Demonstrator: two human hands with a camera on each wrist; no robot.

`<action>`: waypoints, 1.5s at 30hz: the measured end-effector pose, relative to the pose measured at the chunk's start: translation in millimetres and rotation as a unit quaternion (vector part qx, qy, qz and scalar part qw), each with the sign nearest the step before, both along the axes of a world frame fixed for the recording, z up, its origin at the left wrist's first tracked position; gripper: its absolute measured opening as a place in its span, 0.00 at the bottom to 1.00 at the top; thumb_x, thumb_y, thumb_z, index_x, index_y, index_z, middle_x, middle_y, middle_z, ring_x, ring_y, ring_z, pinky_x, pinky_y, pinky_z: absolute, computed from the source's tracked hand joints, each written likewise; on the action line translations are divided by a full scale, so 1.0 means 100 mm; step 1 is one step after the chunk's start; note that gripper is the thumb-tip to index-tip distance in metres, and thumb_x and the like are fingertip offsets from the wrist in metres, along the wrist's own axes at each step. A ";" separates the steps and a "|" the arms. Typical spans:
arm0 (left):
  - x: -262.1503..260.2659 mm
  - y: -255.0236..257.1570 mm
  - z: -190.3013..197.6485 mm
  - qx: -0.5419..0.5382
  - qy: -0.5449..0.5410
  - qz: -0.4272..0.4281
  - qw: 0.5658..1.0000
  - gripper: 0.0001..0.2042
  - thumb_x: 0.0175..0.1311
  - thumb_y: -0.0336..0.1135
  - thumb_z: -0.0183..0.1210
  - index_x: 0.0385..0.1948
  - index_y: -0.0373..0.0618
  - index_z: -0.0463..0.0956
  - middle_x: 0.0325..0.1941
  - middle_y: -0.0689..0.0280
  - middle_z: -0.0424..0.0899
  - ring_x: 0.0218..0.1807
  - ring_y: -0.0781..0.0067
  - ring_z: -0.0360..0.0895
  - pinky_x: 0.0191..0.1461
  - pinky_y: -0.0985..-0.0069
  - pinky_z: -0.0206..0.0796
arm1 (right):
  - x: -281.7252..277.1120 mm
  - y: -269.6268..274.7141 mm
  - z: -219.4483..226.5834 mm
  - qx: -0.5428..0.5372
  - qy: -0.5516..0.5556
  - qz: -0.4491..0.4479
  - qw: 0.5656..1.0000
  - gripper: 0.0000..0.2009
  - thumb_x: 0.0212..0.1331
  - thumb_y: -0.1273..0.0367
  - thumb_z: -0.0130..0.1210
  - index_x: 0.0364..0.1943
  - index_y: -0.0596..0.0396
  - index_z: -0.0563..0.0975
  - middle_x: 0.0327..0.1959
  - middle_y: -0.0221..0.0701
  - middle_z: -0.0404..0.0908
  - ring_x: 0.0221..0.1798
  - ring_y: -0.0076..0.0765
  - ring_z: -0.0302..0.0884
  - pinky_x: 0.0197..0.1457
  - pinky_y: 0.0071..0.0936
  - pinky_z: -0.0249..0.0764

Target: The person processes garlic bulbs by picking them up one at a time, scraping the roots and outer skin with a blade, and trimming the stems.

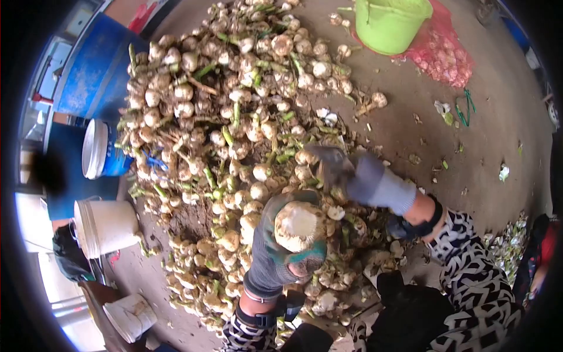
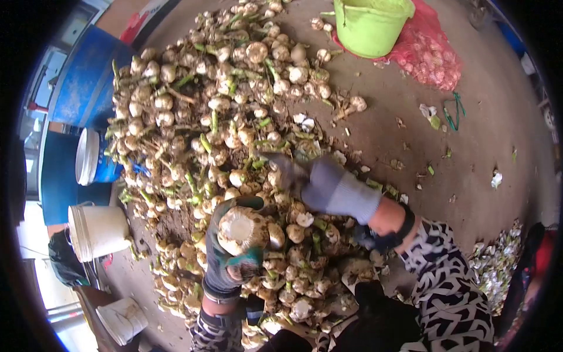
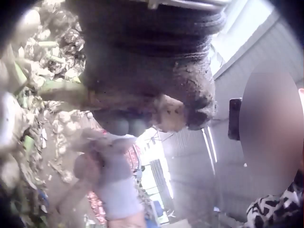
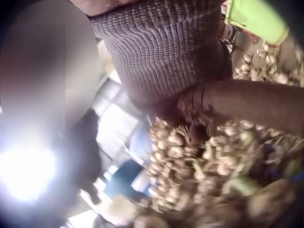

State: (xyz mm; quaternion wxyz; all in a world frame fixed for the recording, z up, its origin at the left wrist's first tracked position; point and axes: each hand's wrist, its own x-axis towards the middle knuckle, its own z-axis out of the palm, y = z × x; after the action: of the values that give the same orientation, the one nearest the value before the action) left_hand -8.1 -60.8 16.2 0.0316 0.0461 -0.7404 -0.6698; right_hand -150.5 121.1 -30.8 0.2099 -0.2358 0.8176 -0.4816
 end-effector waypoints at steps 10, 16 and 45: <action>0.07 0.11 0.00 0.134 -0.090 0.043 0.986 0.37 0.50 0.54 0.71 0.59 0.44 0.66 0.49 0.64 0.76 0.48 0.73 0.76 0.52 0.74 0.71 | 0.33 -0.10 0.27 -0.278 0.095 0.054 0.954 0.07 0.63 0.72 0.54 0.43 0.53 0.80 0.33 0.33 0.84 0.36 0.36 0.83 0.42 0.27 0.77; 0.04 -0.05 0.17 -0.235 0.077 -0.081 0.966 0.18 0.45 0.36 0.70 0.41 0.48 0.79 0.44 0.61 0.78 0.43 0.61 0.78 0.48 0.69 0.69 | 0.04 -0.02 0.14 0.019 0.053 0.213 0.975 0.05 0.61 0.69 0.54 0.32 0.56 0.78 0.30 0.40 0.83 0.30 0.39 0.81 0.37 0.32 0.76; -0.01 -0.50 -0.08 0.009 0.014 0.128 0.992 0.25 0.65 0.36 0.59 0.60 0.34 0.64 0.56 0.58 0.74 0.55 0.71 0.74 0.62 0.77 0.64 | 0.13 -0.65 0.05 -0.200 0.012 0.298 0.933 0.06 0.57 0.71 0.59 0.39 0.51 0.81 0.35 0.32 0.81 0.39 0.34 0.80 0.46 0.29 0.75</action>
State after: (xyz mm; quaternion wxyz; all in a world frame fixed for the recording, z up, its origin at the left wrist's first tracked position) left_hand -8.9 -110.8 8.0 0.1270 0.1308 -0.7216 -0.6679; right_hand -137.5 56.3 -26.0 0.2824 -0.5113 0.5993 -0.5474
